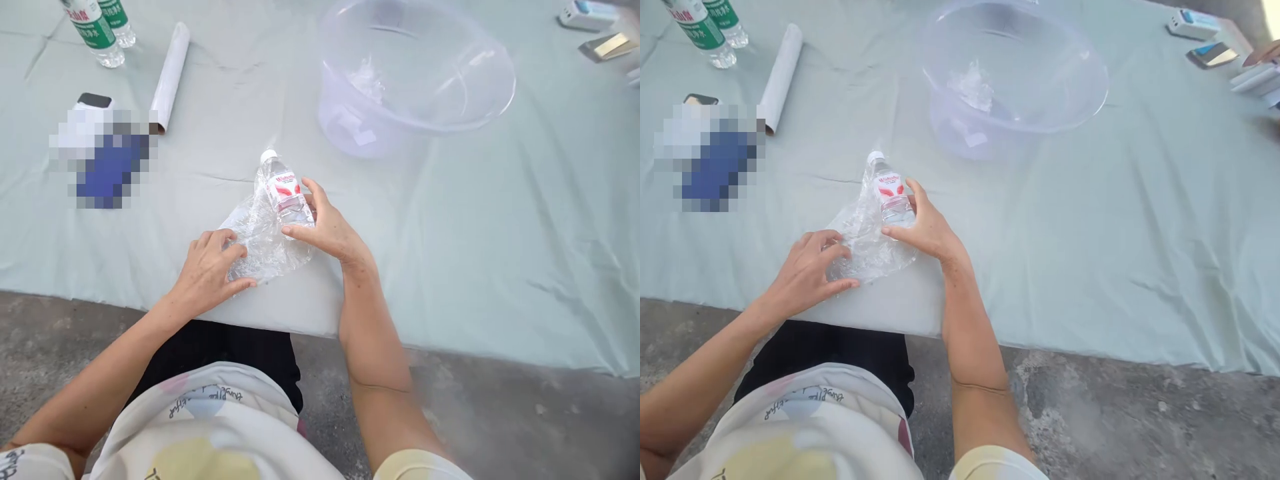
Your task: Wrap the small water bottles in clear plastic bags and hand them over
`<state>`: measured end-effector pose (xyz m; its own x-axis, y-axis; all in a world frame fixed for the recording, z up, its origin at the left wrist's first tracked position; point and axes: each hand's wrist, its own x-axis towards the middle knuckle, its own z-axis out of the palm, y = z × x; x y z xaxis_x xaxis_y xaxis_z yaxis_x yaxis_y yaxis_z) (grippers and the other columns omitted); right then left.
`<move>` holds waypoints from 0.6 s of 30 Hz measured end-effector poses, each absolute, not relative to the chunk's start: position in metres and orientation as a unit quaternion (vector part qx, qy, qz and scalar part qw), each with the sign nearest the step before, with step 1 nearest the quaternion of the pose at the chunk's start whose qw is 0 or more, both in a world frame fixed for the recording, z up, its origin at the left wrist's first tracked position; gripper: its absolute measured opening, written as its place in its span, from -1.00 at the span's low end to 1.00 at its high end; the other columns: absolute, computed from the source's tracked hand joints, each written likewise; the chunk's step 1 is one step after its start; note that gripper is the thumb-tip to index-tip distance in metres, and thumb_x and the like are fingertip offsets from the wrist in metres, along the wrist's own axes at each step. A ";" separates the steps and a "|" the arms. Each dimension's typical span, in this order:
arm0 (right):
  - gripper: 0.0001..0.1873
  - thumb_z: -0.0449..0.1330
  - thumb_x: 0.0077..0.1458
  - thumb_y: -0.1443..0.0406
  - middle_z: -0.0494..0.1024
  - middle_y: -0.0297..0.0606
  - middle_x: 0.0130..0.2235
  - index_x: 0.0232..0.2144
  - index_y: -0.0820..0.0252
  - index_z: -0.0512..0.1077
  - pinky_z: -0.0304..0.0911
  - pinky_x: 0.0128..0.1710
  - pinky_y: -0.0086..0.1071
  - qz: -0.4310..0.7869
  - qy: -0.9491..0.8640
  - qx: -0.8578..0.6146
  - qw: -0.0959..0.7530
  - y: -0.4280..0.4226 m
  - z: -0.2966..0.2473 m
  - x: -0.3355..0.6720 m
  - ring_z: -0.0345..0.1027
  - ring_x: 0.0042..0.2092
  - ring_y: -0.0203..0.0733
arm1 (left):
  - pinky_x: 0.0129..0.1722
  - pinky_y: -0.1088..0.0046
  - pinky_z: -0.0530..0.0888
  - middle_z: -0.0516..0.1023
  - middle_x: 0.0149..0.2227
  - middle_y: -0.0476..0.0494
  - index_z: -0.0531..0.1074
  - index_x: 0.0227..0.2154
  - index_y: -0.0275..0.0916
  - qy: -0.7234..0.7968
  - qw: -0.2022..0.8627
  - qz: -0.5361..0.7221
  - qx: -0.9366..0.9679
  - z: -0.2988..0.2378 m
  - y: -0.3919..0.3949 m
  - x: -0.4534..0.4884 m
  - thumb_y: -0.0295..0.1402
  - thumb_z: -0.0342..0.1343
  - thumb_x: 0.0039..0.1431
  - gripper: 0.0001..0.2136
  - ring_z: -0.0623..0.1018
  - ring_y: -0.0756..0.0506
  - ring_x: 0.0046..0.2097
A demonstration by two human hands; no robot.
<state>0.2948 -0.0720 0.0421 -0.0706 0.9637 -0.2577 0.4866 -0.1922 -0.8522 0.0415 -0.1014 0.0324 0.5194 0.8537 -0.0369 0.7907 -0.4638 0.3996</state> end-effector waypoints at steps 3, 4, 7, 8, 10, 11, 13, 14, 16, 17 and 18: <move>0.01 0.33 -0.02 0.07 0.31 -0.22 0.33 0.41 -0.10 -0.02 0.21 0.25 0.04 0.448 -0.580 -0.616 0.288 -0.073 0.040 0.299 0.19 0.33 0.13 | 0.16 -0.06 0.30 0.43 0.14 -0.26 0.54 -0.30 -0.16 0.502 0.208 0.092 0.834 0.031 -0.105 0.041 -0.31 0.08 0.29 -0.86 0.39 -0.31 0.18; -0.03 0.31 0.00 0.08 0.34 -0.24 0.31 0.40 -0.13 0.01 0.23 0.23 0.05 0.449 -0.579 -0.614 0.293 -0.073 0.040 0.301 0.21 0.32 0.14 | 0.20 -0.05 0.28 0.44 0.14 -0.24 0.54 -0.31 -0.15 0.513 0.228 0.104 0.821 0.032 -0.105 0.040 -0.32 0.04 0.31 -0.83 0.38 -0.29 0.20; -0.11 0.29 0.03 0.12 0.42 -0.26 0.26 0.37 -0.14 0.08 0.27 0.19 0.05 0.457 -0.575 -0.606 0.303 -0.072 0.041 0.303 0.26 0.28 0.17 | 0.25 0.06 0.28 0.49 0.11 -0.16 0.53 -0.32 -0.13 0.544 0.322 0.142 0.762 0.038 -0.105 0.036 -0.24 0.07 0.29 -0.84 0.40 -0.22 0.21; -0.13 0.29 0.03 0.13 0.43 -0.26 0.25 0.37 -0.13 0.10 0.27 0.19 0.05 0.458 -0.574 -0.606 0.305 -0.072 0.041 0.304 0.26 0.28 0.18 | 0.24 0.11 0.30 0.51 0.09 -0.13 0.52 -0.33 -0.12 0.556 0.355 0.155 0.736 0.040 -0.104 0.035 -0.22 0.10 0.27 -0.84 0.43 -0.21 0.20; -0.16 0.28 0.02 0.14 0.39 -0.28 0.28 0.35 -0.12 0.15 0.24 0.21 0.04 0.455 -0.572 -0.611 0.304 -0.071 0.041 0.305 0.21 0.32 0.19 | 0.19 0.21 0.37 0.55 0.05 -0.10 0.50 -0.36 -0.13 0.577 0.410 0.188 0.680 0.045 -0.102 0.030 -0.19 0.14 0.23 -0.84 0.48 -0.18 0.15; -0.17 0.28 0.02 0.14 0.36 -0.30 0.30 0.34 -0.13 0.17 0.23 0.22 0.04 0.452 -0.572 -0.613 0.302 -0.071 0.041 0.305 0.18 0.33 0.19 | 0.16 0.25 0.40 0.57 0.01 -0.10 0.49 -0.37 -0.14 0.588 0.430 0.216 0.650 0.047 -0.101 0.028 -0.19 0.16 0.21 -0.85 0.50 -0.17 0.12; -0.19 0.27 0.02 0.15 0.34 -0.34 0.31 0.32 -0.14 0.19 0.23 0.23 0.02 0.451 -0.576 -0.613 0.299 -0.070 0.041 0.304 0.17 0.34 0.17 | 0.08 0.31 0.45 0.59 -0.11 -0.07 0.44 -0.39 -0.15 0.609 0.454 0.297 0.579 0.051 -0.094 0.020 -0.22 0.20 0.17 -0.86 0.55 -0.13 0.03; -0.20 0.27 0.01 0.15 0.34 -0.35 0.31 0.32 -0.14 0.20 0.24 0.22 0.00 0.452 -0.578 -0.611 0.298 -0.070 0.041 0.304 0.19 0.33 0.16 | 0.04 0.33 0.48 0.59 -0.18 -0.04 0.40 -0.40 -0.15 0.619 0.460 0.340 0.537 0.053 -0.090 0.014 -0.25 0.20 0.15 -0.87 0.57 -0.10 -0.03; -0.20 0.26 0.01 0.16 0.36 -0.36 0.30 0.31 -0.13 0.21 0.26 0.20 -0.04 0.452 -0.580 -0.610 0.296 -0.070 0.042 0.304 0.23 0.31 0.13 | -0.07 0.38 0.51 0.54 -0.31 0.01 0.33 -0.42 -0.15 0.648 0.453 0.408 0.456 0.057 -0.079 0.001 -0.32 0.19 0.11 -0.87 0.58 -0.05 -0.14; -0.19 0.27 0.00 0.16 0.35 -0.36 0.31 0.31 -0.11 0.21 0.26 0.20 -0.06 0.450 -0.581 -0.611 0.295 -0.070 0.043 0.304 0.24 0.30 0.12 | -0.13 0.41 0.51 0.51 -0.35 0.02 0.31 -0.42 -0.15 0.667 0.437 0.421 0.433 0.059 -0.074 -0.007 -0.35 0.18 0.09 -0.87 0.57 -0.04 -0.18; -0.19 0.27 0.00 0.15 0.35 -0.36 0.31 0.32 -0.10 0.21 0.27 0.20 -0.07 0.448 -0.581 -0.612 0.294 -0.070 0.043 0.303 0.25 0.29 0.11 | -0.20 0.42 0.51 0.50 -0.37 0.02 0.30 -0.42 -0.16 0.684 0.419 0.415 0.428 0.061 -0.069 -0.015 -0.36 0.16 0.09 -0.88 0.56 -0.04 -0.21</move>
<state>0.3034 -0.0703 0.0430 -0.0768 0.9754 -0.2066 0.4479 -0.1514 -0.8812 -0.0146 -0.0690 0.0608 -0.2813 0.9346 -0.2178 0.2377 0.2878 0.9277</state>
